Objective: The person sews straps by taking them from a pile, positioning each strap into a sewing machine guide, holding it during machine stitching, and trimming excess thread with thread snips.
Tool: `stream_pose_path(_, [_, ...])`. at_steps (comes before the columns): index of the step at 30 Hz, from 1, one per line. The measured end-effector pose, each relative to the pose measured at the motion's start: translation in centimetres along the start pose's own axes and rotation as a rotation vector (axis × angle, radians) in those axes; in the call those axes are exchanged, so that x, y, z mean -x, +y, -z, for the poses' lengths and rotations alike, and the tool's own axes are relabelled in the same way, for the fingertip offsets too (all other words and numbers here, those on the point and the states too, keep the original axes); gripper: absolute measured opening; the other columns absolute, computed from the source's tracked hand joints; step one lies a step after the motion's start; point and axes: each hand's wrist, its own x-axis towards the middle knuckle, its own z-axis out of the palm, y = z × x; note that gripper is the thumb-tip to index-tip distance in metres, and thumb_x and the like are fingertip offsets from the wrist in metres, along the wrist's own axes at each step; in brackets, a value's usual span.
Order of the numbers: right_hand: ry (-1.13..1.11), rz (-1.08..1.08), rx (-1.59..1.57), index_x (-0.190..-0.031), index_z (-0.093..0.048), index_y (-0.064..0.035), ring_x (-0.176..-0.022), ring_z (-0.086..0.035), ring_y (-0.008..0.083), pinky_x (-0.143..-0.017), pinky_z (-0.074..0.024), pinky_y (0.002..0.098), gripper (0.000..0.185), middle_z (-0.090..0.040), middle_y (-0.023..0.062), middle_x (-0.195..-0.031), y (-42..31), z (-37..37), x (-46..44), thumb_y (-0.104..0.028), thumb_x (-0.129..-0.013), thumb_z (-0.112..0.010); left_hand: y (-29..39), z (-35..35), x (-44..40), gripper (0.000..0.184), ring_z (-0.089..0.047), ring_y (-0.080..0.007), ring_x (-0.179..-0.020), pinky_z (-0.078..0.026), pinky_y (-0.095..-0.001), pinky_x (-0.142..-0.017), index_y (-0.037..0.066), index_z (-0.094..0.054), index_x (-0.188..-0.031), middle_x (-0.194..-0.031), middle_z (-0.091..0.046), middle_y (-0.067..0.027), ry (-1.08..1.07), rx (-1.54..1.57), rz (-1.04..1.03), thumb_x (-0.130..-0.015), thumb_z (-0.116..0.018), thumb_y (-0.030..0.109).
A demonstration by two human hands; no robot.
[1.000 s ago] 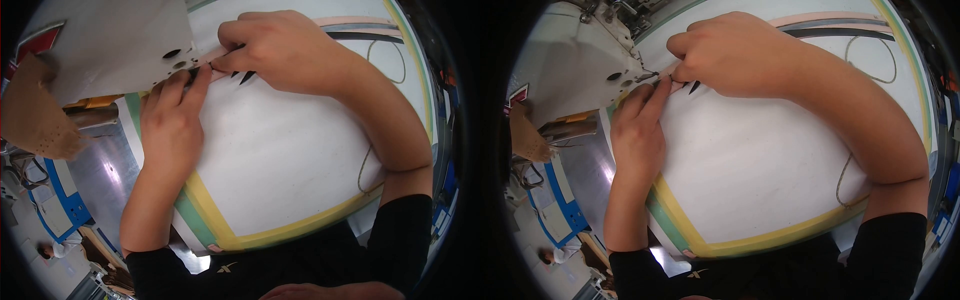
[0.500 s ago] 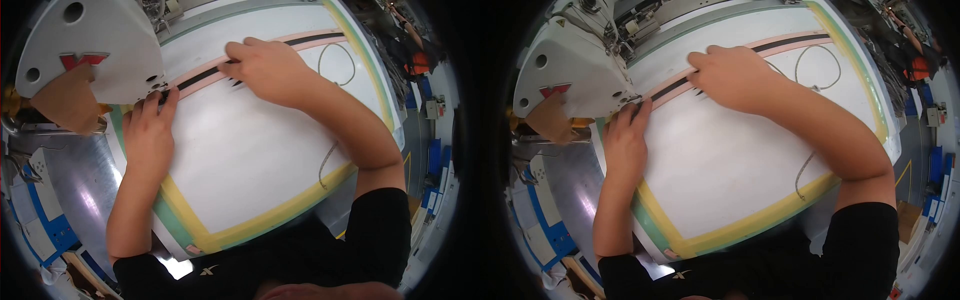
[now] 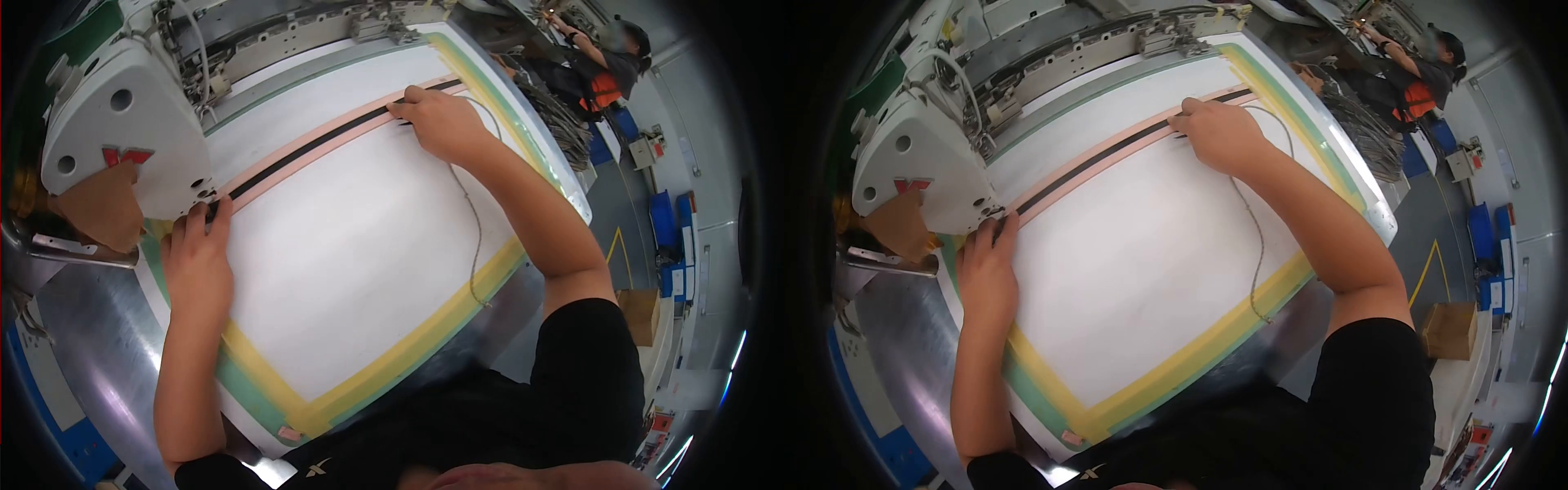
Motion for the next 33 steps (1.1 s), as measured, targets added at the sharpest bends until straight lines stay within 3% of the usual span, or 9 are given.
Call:
stream_pose_path(9, [0.039,-0.139,0.096,-0.132,-0.073,-0.018,-0.115,-0.068,0.0272,-0.096,-0.0548,0.0412,0.045,-0.068,0.0033,-0.123,7.3,-1.7,-0.1,-0.002,-0.098,-0.048,-0.3,-0.4,0.1,0.057,-0.061,-0.0325,-0.119,-0.048,-0.0473,-0.097,0.01,-0.064,-0.14,-0.134,-0.062,-0.013,0.039,-0.044,-0.045,-0.085,-0.058,-0.004])
stream_pose_path(13, [0.017,-0.224,0.117,-0.13,-0.074,-0.0181,-0.118,-0.067,0.0286,-0.098,-0.0543,0.0409,0.045,-0.068,0.0043,-0.13,10.0,-1.4,-0.1,-0.002,-0.098,-0.048,-0.2,-0.5,0.1,0.057,-0.061,-0.0326,-0.119,-0.048,-0.0474,-0.097,0.01,-0.065,-0.14,-0.133,-0.062,-0.0132,0.04,-0.047,-0.043,-0.085,-0.058,-0.005])
stream_pose_path(19, [-0.009,-0.318,0.096,-0.128,-0.075,-0.0165,-0.116,-0.067,0.0312,-0.097,-0.054,0.0435,0.043,-0.071,0.0083,-0.123,13.6,-2.2,-0.8,-0.003,-0.095,-0.051,-0.3,-0.6,0.1,0.06,-0.06,-0.033,-0.12,-0.048,-0.0464,-0.097,0.011,-0.063,-0.142,-0.136,-0.061,-0.014,0.006,-0.045,-0.034,-0.084,-0.057,-0.006])
stream_pose_path(22, [0.013,-0.273,0.06,-0.131,-0.074,-0.0212,-0.117,-0.068,0.0302,-0.098,-0.0541,0.0413,0.047,-0.07,0.0076,-0.126,15.6,-3.8,-0.9,0.0,-0.096,-0.051,-0.3,-0.4,0.0,0.061,-0.061,-0.0326,-0.12,-0.048,-0.0462,-0.096,0.011,-0.063,-0.142,-0.136,-0.061,-0.0139,0.013,-0.07,-0.048,-0.084,-0.058,-0.005])
stream_pose_path(25, [0.032,-0.369,-0.222,-0.131,-0.074,-0.0174,-0.118,-0.067,0.0323,-0.098,-0.053,0.041,0.047,-0.071,0.0087,-0.128,16.8,-3.5,-0.8,0.002,-0.095,-0.051,-0.5,-0.8,0.1,0.059,-0.062,-0.0322,-0.118,-0.049,-0.0465,-0.095,0.011,-0.063,-0.141,-0.134,-0.062,-0.0135,0.013,-0.087,-0.052,-0.084,-0.058,-0.005])
stream_pose_path(28, [0.243,-0.378,-0.319,-0.129,-0.074,-0.0128,-0.119,-0.066,0.0341,-0.099,-0.0522,0.0404,0.045,-0.07,0.0101,-0.131,16.6,-3.1,0.3,0.003,-0.095,-0.05,-0.5,-0.9,0.1,0.058,-0.062,-0.0323,-0.117,-0.049,-0.0469,-0.094,0.01,-0.064,-0.141,-0.134,-0.063,-0.0134,0.039,-0.085,-0.066,-0.085,-0.059,-0.004])
stream_pose_path(31, [0.259,-0.178,-0.365,-0.126,-0.074,-0.007,-0.115,-0.067,0.0356,-0.1,-0.0516,0.0381,0.042,-0.072,0.0153,-0.123,15.0,-3.1,0.4,0.005,-0.092,-0.052,-0.4,-0.6,0.1,0.057,-0.062,-0.033,-0.118,-0.049,-0.0472,-0.096,0.009,-0.064,-0.141,-0.134,-0.062,-0.0139,0.034,-0.056,-0.069,-0.085,-0.059,-0.003])
stream_pose_path(33, [0.217,-0.174,-0.277,-0.126,-0.073,-0.0073,-0.116,-0.067,0.0358,-0.1,-0.052,0.0391,0.042,-0.072,0.0146,-0.125,14.0,-3.4,0.4,0.005,-0.092,-0.051,-0.3,-0.5,0.1,0.058,-0.06,-0.0357,-0.121,-0.048,-0.0487,-0.1,0.01,-0.063,-0.142,-0.136,-0.061,-0.0159,0.018,-0.025,-0.053,-0.086,-0.055,-0.004])
